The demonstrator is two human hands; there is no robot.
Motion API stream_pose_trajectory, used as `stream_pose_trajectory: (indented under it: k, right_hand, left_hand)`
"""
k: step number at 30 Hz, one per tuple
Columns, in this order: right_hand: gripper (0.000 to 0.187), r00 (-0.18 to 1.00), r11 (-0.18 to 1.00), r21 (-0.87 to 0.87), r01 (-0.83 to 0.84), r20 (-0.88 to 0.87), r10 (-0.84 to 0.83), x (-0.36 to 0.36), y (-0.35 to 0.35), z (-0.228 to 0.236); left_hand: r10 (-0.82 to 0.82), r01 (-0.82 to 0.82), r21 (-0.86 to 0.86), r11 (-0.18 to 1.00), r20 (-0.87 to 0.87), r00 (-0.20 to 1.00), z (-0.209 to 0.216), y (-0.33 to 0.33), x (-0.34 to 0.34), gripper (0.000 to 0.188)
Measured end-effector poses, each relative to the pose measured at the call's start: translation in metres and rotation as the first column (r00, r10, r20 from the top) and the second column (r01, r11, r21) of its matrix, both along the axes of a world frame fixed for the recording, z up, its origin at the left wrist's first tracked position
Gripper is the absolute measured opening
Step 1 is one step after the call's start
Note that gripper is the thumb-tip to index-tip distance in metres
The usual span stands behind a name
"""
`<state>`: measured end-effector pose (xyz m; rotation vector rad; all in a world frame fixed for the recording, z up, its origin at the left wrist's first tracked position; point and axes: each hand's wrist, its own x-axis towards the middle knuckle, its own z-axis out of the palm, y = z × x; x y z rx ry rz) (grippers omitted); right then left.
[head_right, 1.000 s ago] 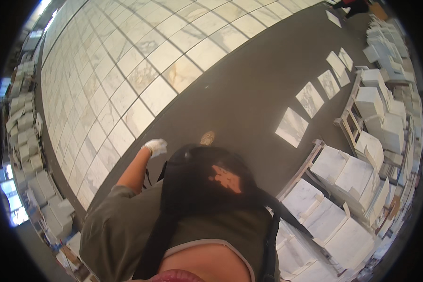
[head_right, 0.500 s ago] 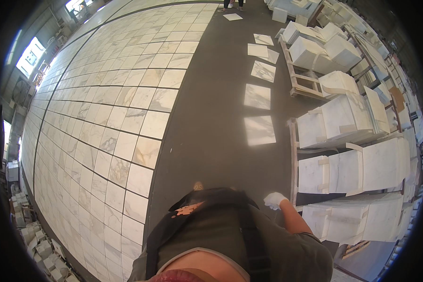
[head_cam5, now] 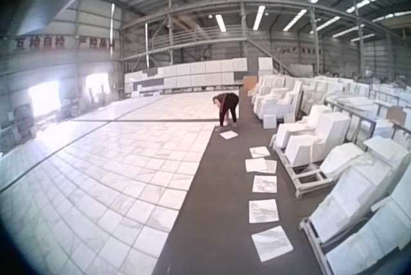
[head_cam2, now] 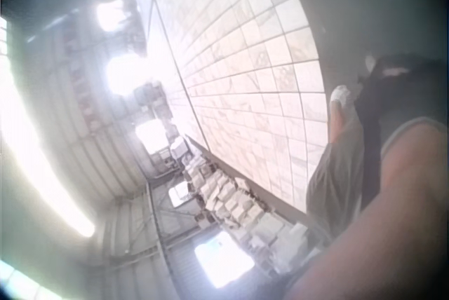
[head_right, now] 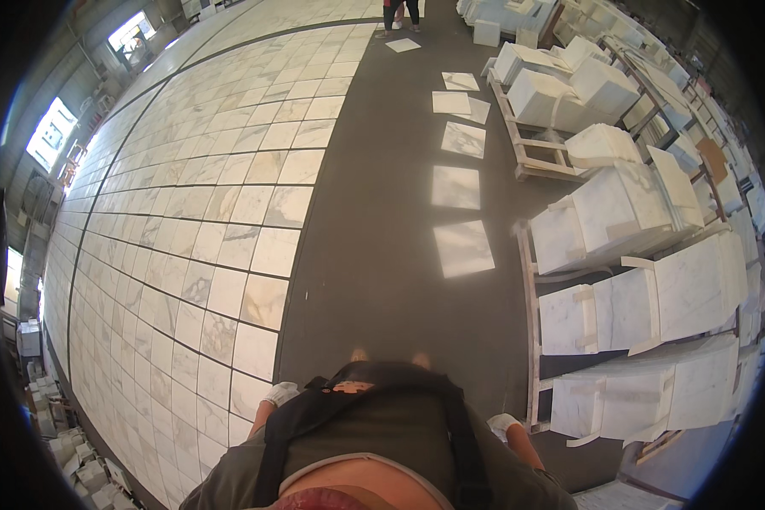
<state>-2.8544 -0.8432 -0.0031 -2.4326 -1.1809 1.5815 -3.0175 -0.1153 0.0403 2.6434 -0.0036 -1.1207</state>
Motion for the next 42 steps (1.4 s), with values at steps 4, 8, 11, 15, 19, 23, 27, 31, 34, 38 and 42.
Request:
stream_pose_trajectory:
  k: [4, 8, 11, 15, 19, 23, 27, 31, 34, 38, 42]
  right_hand:
    - [0.030, 0.981, 0.988, -0.044, 0.147, 0.136, -0.140, -0.024, -0.009, -0.046]
    - [0.031, 0.996, 0.998, -0.004, 0.064, 0.057, -0.064, 0.009, 0.020, -0.013]
    - [0.031, 0.983, 0.983, 0.037, 0.179, 0.026, -0.180, 0.042, 0.067, 0.051]
    - [0.029, 0.890, 0.897, -0.089, 0.433, -0.114, -0.441, 0.076, 0.130, 0.141]
    - [0.026, 0.504, 0.511, -0.335, 0.792, -0.115, -0.856, 0.085, 0.185, 0.208]
    - [0.022, 0.506, 0.539, -0.361, 0.761, -0.188, -0.842, 0.092, 0.212, 0.193]
    - [0.018, 0.632, 0.728, -0.196, 0.657, -0.383, -0.674, 0.100, 0.212, 0.126]
    - [0.019, 0.450, 0.569, -0.295, 0.768, -0.384, -0.806, 0.096, 0.227, 0.084]
    - [0.017, 0.398, 0.489, -0.282, 0.825, -0.324, -0.858, 0.091, 0.251, 0.095]
    - [0.015, 0.413, 0.496, -0.196, 0.846, -0.348, -0.841, 0.093, 0.283, 0.145]
    - [0.012, 0.254, 0.353, -0.258, 0.899, -0.348, -0.902, 0.103, 0.296, 0.174]
  left_hand:
    - [0.100, -0.101, 0.001, 0.995, 0.098, 0.990, 0.009, 0.011, 0.038, 0.027]
    - [0.115, -0.102, -0.077, 0.992, 0.193, 0.974, 0.012, 0.018, 0.049, 0.026]
    - [0.010, -0.002, -0.040, 0.999, 0.211, 0.977, 0.004, 0.023, 0.040, 0.028]
    - [0.076, -0.074, -0.049, 0.996, 0.051, 0.996, -0.018, 0.036, 0.003, 0.034]
    - [0.412, -0.386, -0.291, 0.875, 0.028, 0.911, -0.042, 0.056, -0.054, 0.032]
    - [0.078, -0.067, -0.158, 0.985, 0.066, 0.995, -0.087, 0.065, -0.091, 0.024]
    - [0.279, -0.183, -0.232, 0.955, 0.504, 0.817, -0.111, 0.083, -0.113, 0.023]
    - [0.166, -0.133, -0.160, 0.978, 0.211, 0.963, -0.118, 0.116, -0.095, 0.026]
    - [0.140, -0.079, -0.211, 0.974, 0.295, 0.945, -0.115, 0.133, -0.071, 0.025]
    - [0.281, -0.187, -0.306, 0.933, 0.300, 0.912, -0.101, 0.155, -0.036, 0.021]
    - [0.546, -0.467, -0.512, 0.721, 0.006, 0.837, -0.088, 0.174, 0.009, 0.021]
